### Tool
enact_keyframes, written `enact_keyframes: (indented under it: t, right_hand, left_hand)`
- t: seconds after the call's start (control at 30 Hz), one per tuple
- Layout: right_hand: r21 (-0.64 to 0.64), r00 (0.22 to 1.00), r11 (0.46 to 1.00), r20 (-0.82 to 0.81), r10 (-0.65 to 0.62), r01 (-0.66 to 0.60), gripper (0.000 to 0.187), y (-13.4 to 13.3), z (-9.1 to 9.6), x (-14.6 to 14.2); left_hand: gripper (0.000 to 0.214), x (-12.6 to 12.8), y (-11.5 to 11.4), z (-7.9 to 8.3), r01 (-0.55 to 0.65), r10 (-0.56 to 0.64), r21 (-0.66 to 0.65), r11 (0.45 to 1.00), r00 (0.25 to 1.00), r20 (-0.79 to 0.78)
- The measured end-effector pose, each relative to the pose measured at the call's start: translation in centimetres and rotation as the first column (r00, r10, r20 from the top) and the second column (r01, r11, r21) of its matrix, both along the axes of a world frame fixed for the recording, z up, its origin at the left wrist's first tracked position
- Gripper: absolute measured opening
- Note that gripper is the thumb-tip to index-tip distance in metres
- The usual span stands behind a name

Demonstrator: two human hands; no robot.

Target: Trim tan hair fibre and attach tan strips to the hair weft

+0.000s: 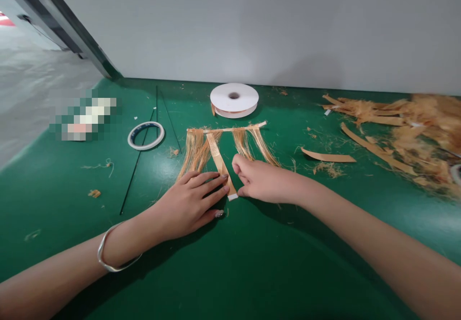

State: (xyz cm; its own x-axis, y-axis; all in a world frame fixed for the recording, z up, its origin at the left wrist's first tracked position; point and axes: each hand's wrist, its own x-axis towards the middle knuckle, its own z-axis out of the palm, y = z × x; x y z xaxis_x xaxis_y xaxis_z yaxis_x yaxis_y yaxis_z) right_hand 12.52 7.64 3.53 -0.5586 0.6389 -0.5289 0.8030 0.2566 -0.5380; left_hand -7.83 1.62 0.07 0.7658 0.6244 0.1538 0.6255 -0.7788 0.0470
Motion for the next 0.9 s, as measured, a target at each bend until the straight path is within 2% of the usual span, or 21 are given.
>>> enact_keyframes:
  t: [0.07,0.13,0.23,0.4,0.57,0.7,0.83,0.9]
  right_hand:
    - [-0.048,0.997,0.998,-0.067,-0.039,0.036,0.028,0.0,0.0,0.3]
    - [-0.022,0.994,0.998,-0.081,-0.067,0.066,0.031,-0.1,-0.2,0.2]
    - [0.041,0.996,0.996,-0.025,-0.083,0.084,0.034,-0.3,-0.5,-0.3]
    - [0.04,0.996,0.998,0.073,-0.058,0.055,0.038,0.2,-0.3,-1.0]
    - [-0.026,0.994,0.999,0.112,-0.019,0.022,0.035,1.3,0.5,-1.2]
    - [-0.121,0.998,0.992,0.052,-0.02,0.026,0.035,1.3,0.8,-1.1]
    - [-0.046,0.997,0.998,0.061,-0.038,0.041,0.038,1.0,0.5,-1.0]
    - [-0.054,0.998,0.998,0.054,-0.035,0.038,0.039,1.0,0.3,-0.8]
  left_hand:
    - [0.041,0.0,0.0,0.1,-0.002,0.002,-0.003,1.0,1.0,-0.011]
    - [0.04,0.0,0.0,0.1,-0.002,0.001,-0.006,1.0,1.0,-0.018]
    - [0.037,-0.1,0.0,0.1,0.014,-0.014,-0.01,1.0,1.0,-0.018]
    - [0.035,-0.3,0.1,0.1,0.045,-0.044,0.013,0.999,0.998,-0.035]
    - [0.034,-0.3,0.3,0.1,0.038,-0.035,0.043,0.998,0.996,-0.081]
    - [0.034,-0.2,0.2,0.2,0.039,-0.034,0.057,0.998,0.996,-0.083]
    - [0.034,-0.2,0.2,0.3,0.034,-0.03,0.041,0.999,0.995,-0.094]
    - [0.035,-0.2,0.2,0.4,0.031,-0.027,0.038,0.999,0.995,-0.098]
